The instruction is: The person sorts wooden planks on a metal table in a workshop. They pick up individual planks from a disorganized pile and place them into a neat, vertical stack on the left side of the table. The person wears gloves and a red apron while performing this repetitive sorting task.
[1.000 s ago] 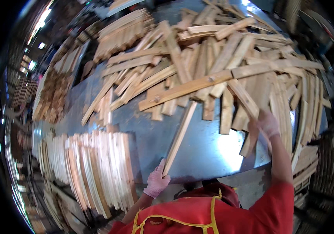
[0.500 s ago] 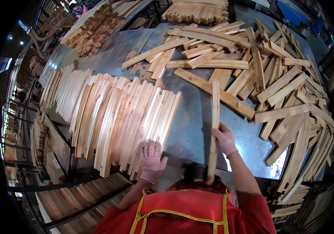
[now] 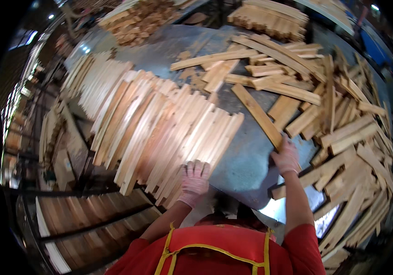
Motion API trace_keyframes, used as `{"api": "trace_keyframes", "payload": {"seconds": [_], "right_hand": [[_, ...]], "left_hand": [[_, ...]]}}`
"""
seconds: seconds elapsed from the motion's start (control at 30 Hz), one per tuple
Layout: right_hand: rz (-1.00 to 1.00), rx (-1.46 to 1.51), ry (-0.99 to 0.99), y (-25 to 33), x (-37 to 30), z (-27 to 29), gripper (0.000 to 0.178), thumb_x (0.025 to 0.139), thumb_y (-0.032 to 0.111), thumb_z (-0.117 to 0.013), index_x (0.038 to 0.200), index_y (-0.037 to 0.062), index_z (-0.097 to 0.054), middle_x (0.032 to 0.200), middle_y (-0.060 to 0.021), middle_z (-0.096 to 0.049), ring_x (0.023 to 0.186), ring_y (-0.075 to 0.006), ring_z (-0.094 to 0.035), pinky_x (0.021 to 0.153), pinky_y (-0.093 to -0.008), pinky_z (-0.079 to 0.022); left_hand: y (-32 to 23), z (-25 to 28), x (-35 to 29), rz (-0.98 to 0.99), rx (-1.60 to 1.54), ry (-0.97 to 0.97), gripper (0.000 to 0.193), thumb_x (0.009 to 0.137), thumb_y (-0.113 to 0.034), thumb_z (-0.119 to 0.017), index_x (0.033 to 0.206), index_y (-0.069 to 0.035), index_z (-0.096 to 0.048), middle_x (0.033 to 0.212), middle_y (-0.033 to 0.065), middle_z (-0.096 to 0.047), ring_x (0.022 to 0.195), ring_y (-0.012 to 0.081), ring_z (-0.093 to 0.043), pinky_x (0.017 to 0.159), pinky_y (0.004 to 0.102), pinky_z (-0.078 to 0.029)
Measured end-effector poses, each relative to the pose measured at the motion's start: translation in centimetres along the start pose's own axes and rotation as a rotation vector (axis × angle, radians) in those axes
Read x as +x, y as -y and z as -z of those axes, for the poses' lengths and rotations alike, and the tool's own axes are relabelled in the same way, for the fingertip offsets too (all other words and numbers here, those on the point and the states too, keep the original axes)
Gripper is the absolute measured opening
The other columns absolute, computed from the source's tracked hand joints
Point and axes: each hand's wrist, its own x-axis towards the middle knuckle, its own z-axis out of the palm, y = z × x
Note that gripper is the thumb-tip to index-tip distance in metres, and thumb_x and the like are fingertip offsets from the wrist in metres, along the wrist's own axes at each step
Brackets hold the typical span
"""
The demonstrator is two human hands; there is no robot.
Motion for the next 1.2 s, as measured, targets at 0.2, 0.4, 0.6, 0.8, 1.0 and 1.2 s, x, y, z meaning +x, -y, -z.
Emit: {"api": "trace_keyframes", "payload": {"seconds": [0.2, 0.4, 0.6, 0.8, 1.0, 1.2], "right_hand": [[-0.271, 0.928, 0.324, 3.0, -5.9, -1.8, 0.077, 0.085, 0.013, -0.079, 0.155, 0.0012, -0.048, 0.131, -0.0155, -0.071, 0.121, -0.0261, -0.066, 0.104, -0.0359, -0.052], [0.255, 0.795, 0.660, 15.4, -13.5, 1.1, 0.092, 0.082, 0.029, -0.087, 0.157, -0.0010, -0.043, 0.148, -0.0245, -0.057, 0.133, -0.0392, -0.059, 0.114, -0.0470, -0.047], [0.638, -0.231, 0.640, 2.9, -10.9, 5.6, 0.106, 0.068, 0.046, -0.089, 0.156, 0.0076, -0.046, 0.149, -0.0183, -0.056, 0.143, -0.0419, -0.047, 0.124, -0.0534, -0.033], [0.653, -0.428, 0.498, -3.9, -14.0, 2.9, 0.073, 0.071, 0.034, -0.082, 0.138, 0.0147, -0.062, 0.136, -0.0135, -0.063, 0.136, -0.0374, -0.052, 0.125, -0.0581, -0.028], [0.592, -0.168, 0.282, 0.3, -12.3, 8.0, 0.074, 0.069, 0.026, -0.085, 0.138, 0.0107, -0.061, 0.118, -0.0136, -0.067, 0.119, -0.0373, -0.060, 0.112, -0.0538, -0.042], [0.028, 0.264, 0.141, 9.2, -7.9, 8.6, 0.092, 0.088, 0.035, -0.080, 0.164, 0.0062, -0.035, 0.131, -0.0280, -0.067, 0.122, -0.0480, -0.063, 0.105, -0.0506, -0.051]], "left_hand": [[-1.3, 2.4, 1.0, 0.174, -0.313, 0.135, 0.067, 0.096, -0.037, -0.067, 0.154, -0.008, -0.050, 0.146, 0.0216, -0.055, 0.133, 0.0389, -0.053, 0.116, 0.0549, -0.039], [-1.0, 9.2, 6.7, 0.607, -1.390, 0.028, 0.061, 0.097, -0.030, -0.073, 0.148, -0.004, -0.054, 0.110, 0.0114, -0.068, 0.098, 0.0220, -0.066, 0.087, 0.0404, -0.055], [20.7, 10.1, 4.6, 0.705, -0.951, -0.061, 0.043, 0.094, -0.007, -0.072, 0.137, -0.003, -0.064, 0.106, 0.0065, -0.069, 0.093, 0.0140, -0.064, 0.079, 0.0282, -0.056], [38.2, 11.0, 1.6, 0.485, 0.244, -0.043, 0.059, 0.097, -0.031, -0.066, 0.153, -0.017, -0.057, 0.155, 0.0181, -0.056, 0.140, 0.0356, -0.056, 0.118, 0.0429, -0.043], [45.2, 8.2, 0.7, 0.856, 0.060, 0.246, 0.069, 0.100, -0.016, -0.047, 0.167, -0.022, -0.036, 0.142, 0.0208, -0.067, 0.128, 0.0414, -0.066, 0.111, 0.0483, -0.049], [32.0, 7.8, 2.2, 0.322, 0.127, -0.273, 0.076, 0.089, -0.028, -0.074, 0.155, -0.005, -0.045, 0.151, 0.0219, -0.053, 0.137, 0.0408, -0.051, 0.116, 0.0516, -0.041]]}}
